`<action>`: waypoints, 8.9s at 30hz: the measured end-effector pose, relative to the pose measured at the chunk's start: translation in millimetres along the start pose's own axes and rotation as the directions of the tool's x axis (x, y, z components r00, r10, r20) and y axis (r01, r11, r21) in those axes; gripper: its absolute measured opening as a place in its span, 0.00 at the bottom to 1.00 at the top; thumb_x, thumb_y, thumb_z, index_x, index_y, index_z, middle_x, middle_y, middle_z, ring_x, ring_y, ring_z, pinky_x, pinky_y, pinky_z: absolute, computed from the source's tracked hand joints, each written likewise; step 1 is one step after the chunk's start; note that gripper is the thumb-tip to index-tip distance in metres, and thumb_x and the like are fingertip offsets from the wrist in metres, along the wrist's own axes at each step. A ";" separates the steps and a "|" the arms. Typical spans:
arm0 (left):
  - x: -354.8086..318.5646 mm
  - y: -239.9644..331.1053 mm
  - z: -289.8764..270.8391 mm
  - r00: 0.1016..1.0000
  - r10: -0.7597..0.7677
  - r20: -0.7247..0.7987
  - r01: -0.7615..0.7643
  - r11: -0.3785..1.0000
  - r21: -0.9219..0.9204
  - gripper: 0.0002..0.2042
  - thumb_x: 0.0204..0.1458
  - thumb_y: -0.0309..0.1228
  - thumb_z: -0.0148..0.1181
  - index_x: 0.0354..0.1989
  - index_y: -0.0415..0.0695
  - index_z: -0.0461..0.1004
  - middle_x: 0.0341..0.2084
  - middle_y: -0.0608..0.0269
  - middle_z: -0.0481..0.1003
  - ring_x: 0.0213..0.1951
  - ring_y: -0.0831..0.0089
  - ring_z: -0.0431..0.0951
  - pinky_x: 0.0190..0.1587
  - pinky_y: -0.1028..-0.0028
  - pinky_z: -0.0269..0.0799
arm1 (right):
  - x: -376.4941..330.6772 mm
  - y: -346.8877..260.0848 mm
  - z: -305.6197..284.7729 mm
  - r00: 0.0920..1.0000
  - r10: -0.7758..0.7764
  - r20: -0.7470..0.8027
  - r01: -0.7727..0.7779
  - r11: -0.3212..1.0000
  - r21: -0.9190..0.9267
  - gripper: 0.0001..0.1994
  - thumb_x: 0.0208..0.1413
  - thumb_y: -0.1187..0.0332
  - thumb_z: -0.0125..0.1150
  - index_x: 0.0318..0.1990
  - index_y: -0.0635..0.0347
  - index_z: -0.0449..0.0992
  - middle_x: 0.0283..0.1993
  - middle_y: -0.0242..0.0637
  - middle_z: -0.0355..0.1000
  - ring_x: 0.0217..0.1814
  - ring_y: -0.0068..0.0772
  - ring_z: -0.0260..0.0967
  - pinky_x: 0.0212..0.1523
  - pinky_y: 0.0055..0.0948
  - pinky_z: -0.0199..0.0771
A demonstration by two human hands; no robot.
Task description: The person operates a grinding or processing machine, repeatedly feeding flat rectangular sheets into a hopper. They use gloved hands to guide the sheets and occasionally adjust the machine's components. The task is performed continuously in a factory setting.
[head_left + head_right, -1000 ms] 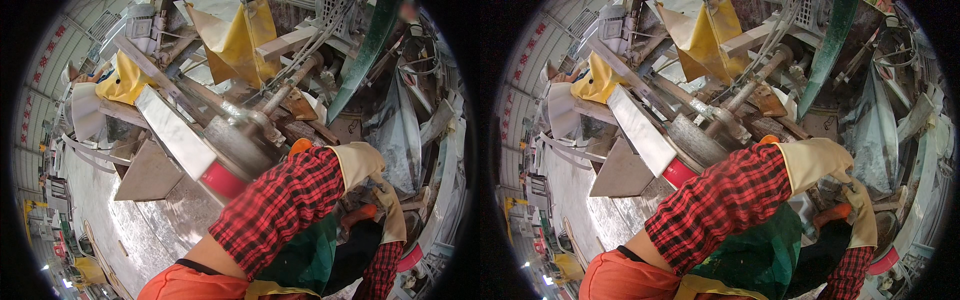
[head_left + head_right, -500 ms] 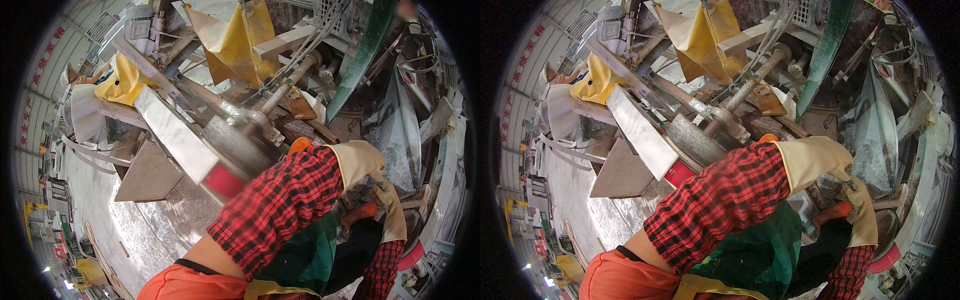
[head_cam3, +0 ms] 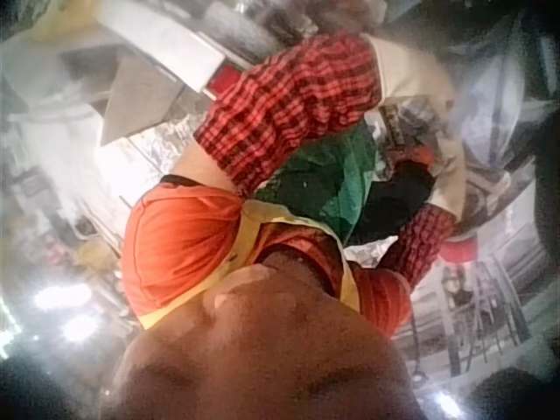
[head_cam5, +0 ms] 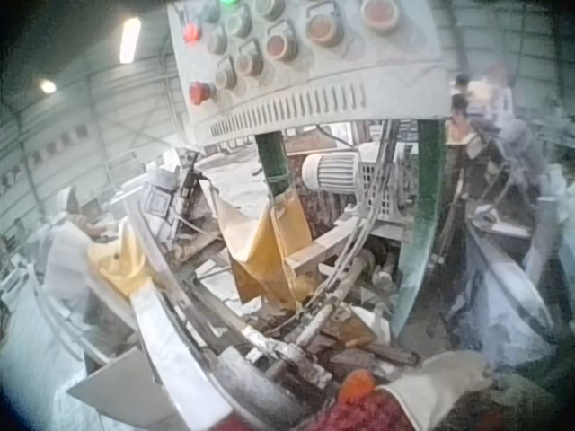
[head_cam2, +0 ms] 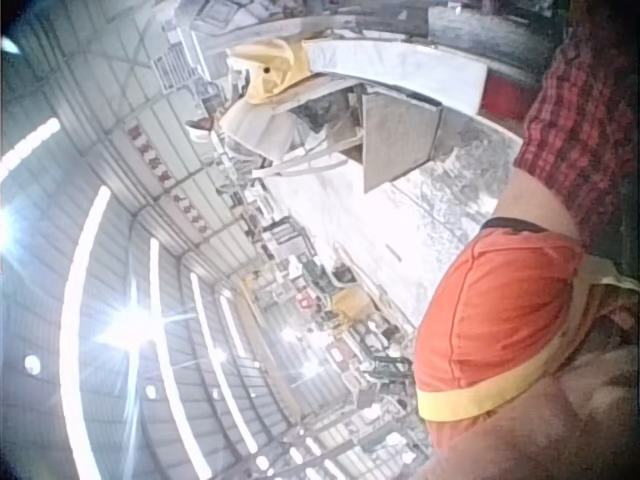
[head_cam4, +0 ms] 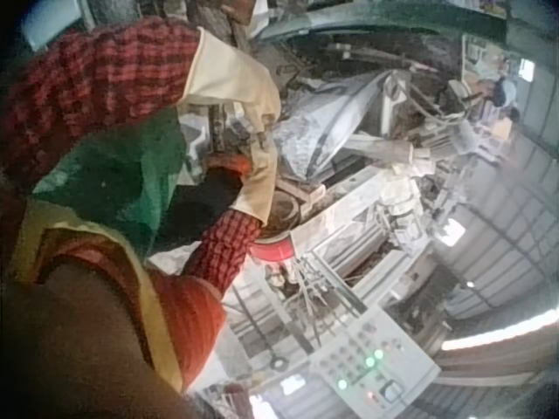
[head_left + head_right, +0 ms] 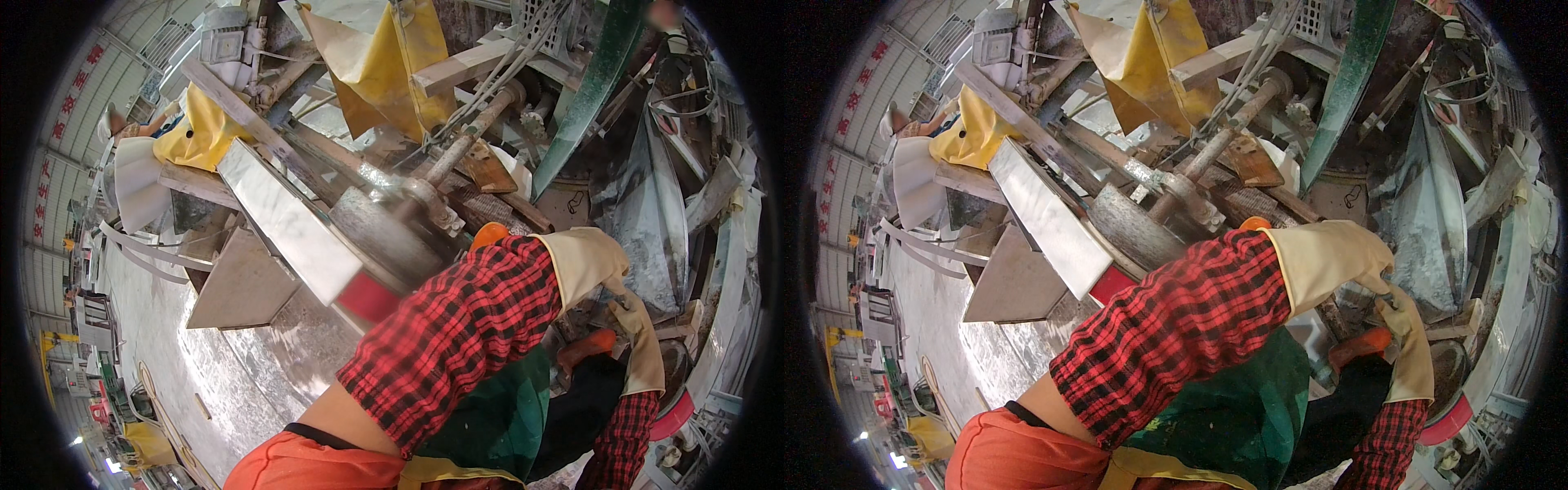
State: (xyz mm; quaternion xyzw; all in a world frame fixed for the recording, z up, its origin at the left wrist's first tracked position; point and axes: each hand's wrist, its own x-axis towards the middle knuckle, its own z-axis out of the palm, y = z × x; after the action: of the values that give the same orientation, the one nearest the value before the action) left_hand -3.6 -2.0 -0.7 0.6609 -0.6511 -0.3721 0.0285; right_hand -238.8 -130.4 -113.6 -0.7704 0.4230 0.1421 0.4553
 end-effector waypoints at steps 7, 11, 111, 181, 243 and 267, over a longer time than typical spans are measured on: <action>8.5 -2.9 7.1 0.999 0.020 -0.028 -0.020 1.000 0.006 0.28 0.54 0.60 0.58 0.62 0.63 0.74 0.57 0.69 0.76 0.55 0.56 0.78 0.54 0.49 0.74 | 9.3 18.1 0.3 0.996 -0.090 0.002 0.090 0.995 0.044 0.23 0.66 0.69 0.60 0.67 0.60 0.68 0.52 0.39 0.75 0.45 0.27 0.72 0.48 0.30 0.74; 13.9 -8.3 10.7 0.998 0.031 -0.057 -0.030 0.999 0.017 0.28 0.54 0.60 0.58 0.61 0.63 0.74 0.57 0.68 0.77 0.55 0.55 0.78 0.54 0.49 0.74 | -3.4 -10.1 2.5 1.000 0.013 0.010 -0.013 0.999 0.046 0.23 0.65 0.70 0.60 0.67 0.61 0.68 0.52 0.38 0.75 0.45 0.27 0.72 0.47 0.29 0.74; -43.7 38.0 -17.7 0.930 -0.266 -0.254 -0.205 0.199 -0.959 0.20 0.62 0.36 0.59 0.59 0.40 0.69 0.47 0.58 0.79 0.45 0.67 0.82 0.51 0.66 0.79 | -71.3 -102.5 15.3 0.678 -0.186 -0.712 0.731 0.275 0.624 0.31 0.62 0.62 0.67 0.70 0.64 0.65 0.45 0.37 0.79 0.42 0.21 0.75 0.46 0.24 0.77; -42.6 2.1 -27.4 0.959 0.170 -0.226 -0.270 0.783 -0.561 0.34 0.60 0.49 0.61 0.69 0.39 0.64 0.54 0.47 0.76 0.55 0.61 0.78 0.57 0.64 0.73 | -99.0 65.1 -133.1 0.505 0.112 -0.856 0.178 0.957 0.230 0.23 0.66 0.60 0.59 0.65 0.59 0.71 0.43 0.37 0.77 0.37 0.25 0.73 0.36 0.27 0.75; -42.4 68.9 5.1 0.789 0.277 -0.548 -0.348 0.937 -0.028 0.41 0.38 0.40 0.71 0.67 0.48 0.64 0.66 0.49 0.63 0.66 0.50 0.65 0.65 0.60 0.66 | -73.1 -85.1 20.8 0.834 -0.313 -0.454 0.531 0.234 0.814 0.26 0.72 0.56 0.47 0.69 0.65 0.62 0.66 0.41 0.66 0.65 0.37 0.67 0.64 0.32 0.66; 10.2 40.2 22.0 0.904 -0.147 -0.402 -0.294 0.469 -0.833 0.18 0.67 0.43 0.55 0.49 0.38 0.76 0.41 0.66 0.80 0.40 0.81 0.78 0.44 0.76 0.74 | -43.2 -44.5 -49.2 0.511 0.102 -0.854 0.823 0.227 0.520 0.27 0.65 0.65 0.63 0.69 0.62 0.65 0.42 0.34 0.79 0.35 0.22 0.75 0.35 0.25 0.80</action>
State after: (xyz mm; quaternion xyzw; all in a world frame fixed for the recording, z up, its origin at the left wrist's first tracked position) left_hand -50.3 -7.2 -0.2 0.5849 -0.3723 -0.4997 0.5192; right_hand -238.2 -138.1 -34.8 -0.4312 0.3401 -0.5842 0.5976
